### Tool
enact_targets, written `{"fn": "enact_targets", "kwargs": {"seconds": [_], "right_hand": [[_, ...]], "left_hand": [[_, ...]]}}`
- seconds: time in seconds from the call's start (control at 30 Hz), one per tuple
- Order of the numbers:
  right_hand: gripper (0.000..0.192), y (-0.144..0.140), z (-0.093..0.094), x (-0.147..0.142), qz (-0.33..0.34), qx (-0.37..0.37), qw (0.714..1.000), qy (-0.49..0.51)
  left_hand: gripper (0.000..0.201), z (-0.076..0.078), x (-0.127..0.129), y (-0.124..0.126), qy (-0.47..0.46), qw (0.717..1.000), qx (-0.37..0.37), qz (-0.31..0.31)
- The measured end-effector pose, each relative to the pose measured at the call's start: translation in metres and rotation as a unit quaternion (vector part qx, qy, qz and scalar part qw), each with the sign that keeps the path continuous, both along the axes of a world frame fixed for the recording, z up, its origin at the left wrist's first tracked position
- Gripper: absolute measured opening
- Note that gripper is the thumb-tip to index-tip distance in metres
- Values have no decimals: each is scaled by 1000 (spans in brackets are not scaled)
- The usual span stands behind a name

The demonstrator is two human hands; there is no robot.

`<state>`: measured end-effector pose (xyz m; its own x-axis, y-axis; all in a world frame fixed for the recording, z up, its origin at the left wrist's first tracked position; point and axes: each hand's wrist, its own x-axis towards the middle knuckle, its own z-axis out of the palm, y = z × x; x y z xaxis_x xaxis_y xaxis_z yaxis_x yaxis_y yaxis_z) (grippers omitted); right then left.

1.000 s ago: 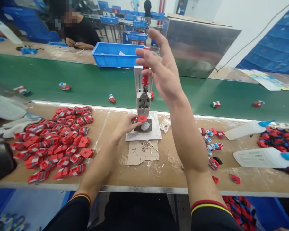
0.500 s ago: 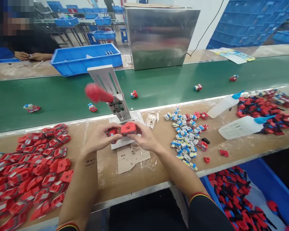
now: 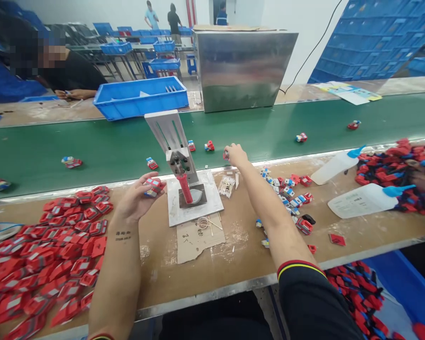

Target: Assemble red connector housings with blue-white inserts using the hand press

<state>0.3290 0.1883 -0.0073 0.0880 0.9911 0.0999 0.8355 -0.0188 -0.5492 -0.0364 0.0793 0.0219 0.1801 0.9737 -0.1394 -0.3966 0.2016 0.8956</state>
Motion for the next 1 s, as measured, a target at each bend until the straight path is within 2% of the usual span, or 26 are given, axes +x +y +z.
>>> {"fn": "enact_targets", "kwargs": {"seconds": [0.1,0.17,0.23,0.3,0.37,0.43,0.5,0.53,0.6,0.67,0.73,0.77,0.8,0.9,0.93,1.0], "right_hand": [[34,7,1,-7,27,-17,999,-25],[43,0,4,-10,37,-7,999,-32],[48,-20,9,-14,46,21,998,-36],[44,-53,16,-21,76,46,996,-33],[33,-93,24,-33,165,48,985,-5],[32,-131,29,-51,358,43,927,104],[40,-158,32,-70,444,25,881,159],[43,-167,33,-79,454,14,873,179],[42,-177,36,-89,440,-6,870,223],[40,-183,44,-90,431,-21,854,289],[46,-187,62,-86,435,-17,830,349],[51,-187,75,-85,428,-7,826,366],[57,-186,90,-86,410,14,833,372],[73,-164,136,-98,321,113,877,339],[71,-150,149,-104,303,150,882,329],[57,-116,169,-114,287,205,884,305]], "left_hand": [[31,-1,-5,3,-21,1000,-5,17],[23,-3,-7,5,-32,999,-17,32],[20,-7,-8,7,-43,998,-26,47],[21,-13,-6,10,-50,997,-25,54],[20,-20,-2,12,-51,998,-16,45],[23,-25,3,12,-49,998,-5,24],[30,-29,9,11,-49,999,7,6],[34,-29,12,10,-48,999,13,2],[41,-30,16,7,-41,999,22,0],[45,-31,18,5,-16,999,30,-11],[46,-31,19,5,30,998,44,-27],[46,-32,19,5,54,996,56,-32],[45,-33,20,6,74,994,72,-33],[44,-37,27,8,105,987,122,-15],[45,-39,29,9,109,985,136,-9],[47,-44,34,10,114,980,165,3]]}}
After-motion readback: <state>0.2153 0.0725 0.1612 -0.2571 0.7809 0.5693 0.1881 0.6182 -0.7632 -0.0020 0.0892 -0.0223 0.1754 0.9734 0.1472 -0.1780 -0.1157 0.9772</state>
